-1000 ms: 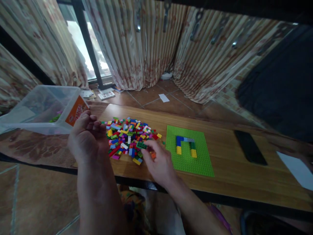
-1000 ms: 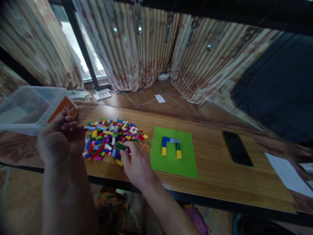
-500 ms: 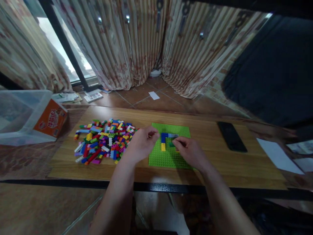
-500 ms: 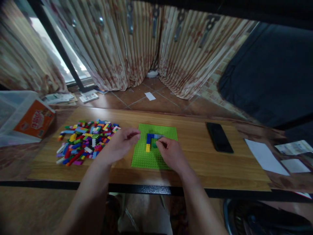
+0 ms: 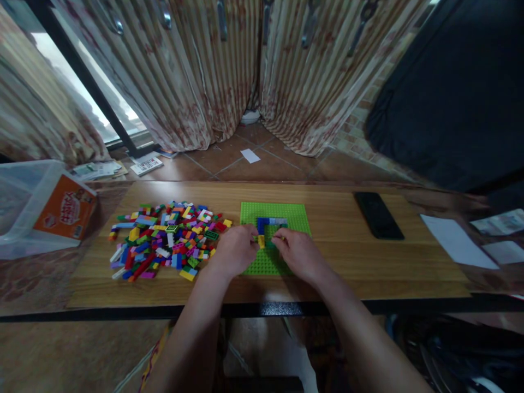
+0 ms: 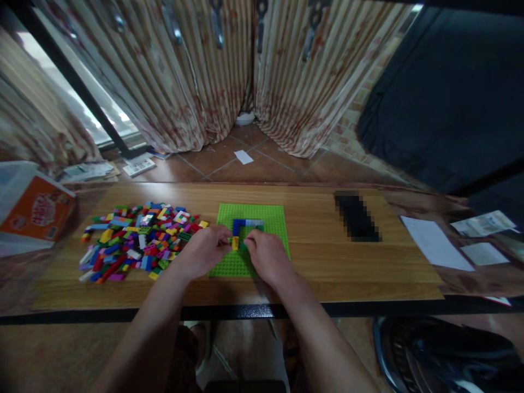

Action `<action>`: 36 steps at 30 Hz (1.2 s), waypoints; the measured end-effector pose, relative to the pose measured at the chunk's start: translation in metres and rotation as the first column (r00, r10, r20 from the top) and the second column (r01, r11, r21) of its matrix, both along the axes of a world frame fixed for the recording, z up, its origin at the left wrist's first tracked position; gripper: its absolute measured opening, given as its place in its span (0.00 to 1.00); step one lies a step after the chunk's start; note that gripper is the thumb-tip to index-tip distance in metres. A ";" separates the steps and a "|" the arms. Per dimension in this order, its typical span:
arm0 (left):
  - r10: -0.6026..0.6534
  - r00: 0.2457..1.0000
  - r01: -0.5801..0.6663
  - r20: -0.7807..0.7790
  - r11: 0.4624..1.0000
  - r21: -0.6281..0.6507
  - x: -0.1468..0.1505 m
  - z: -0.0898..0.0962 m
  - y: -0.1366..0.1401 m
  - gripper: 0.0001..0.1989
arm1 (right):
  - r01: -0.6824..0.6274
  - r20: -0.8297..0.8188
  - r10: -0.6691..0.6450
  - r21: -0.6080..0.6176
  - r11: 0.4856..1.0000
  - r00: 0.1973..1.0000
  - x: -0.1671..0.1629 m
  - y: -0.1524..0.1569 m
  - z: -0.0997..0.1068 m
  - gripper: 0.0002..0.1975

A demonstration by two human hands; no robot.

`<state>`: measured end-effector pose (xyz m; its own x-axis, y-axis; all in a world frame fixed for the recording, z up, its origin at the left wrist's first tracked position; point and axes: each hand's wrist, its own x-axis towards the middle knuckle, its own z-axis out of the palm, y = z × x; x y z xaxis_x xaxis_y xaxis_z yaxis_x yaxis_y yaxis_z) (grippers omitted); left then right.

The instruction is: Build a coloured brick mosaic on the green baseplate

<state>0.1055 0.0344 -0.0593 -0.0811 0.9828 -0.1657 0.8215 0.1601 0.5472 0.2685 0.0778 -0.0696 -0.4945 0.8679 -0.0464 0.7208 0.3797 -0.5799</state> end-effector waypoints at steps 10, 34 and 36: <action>-0.007 1.000 0.007 -0.020 1.000 0.003 0.000 -0.002 0.001 0.12 | -0.054 0.085 0.032 0.262 0.964 0.996 0.011 -0.005 -0.001 0.10; 0.144 0.976 -0.155 -0.163 0.986 -0.055 0.015 -0.007 0.004 0.17 | -0.038 0.145 0.017 0.140 0.989 0.989 -0.002 -0.002 -0.004 0.05; 0.175 0.970 -0.192 -0.167 0.978 -0.086 0.015 -0.007 0.006 0.18 | -0.047 0.161 0.029 0.112 0.993 0.987 -0.002 -0.001 -0.002 0.05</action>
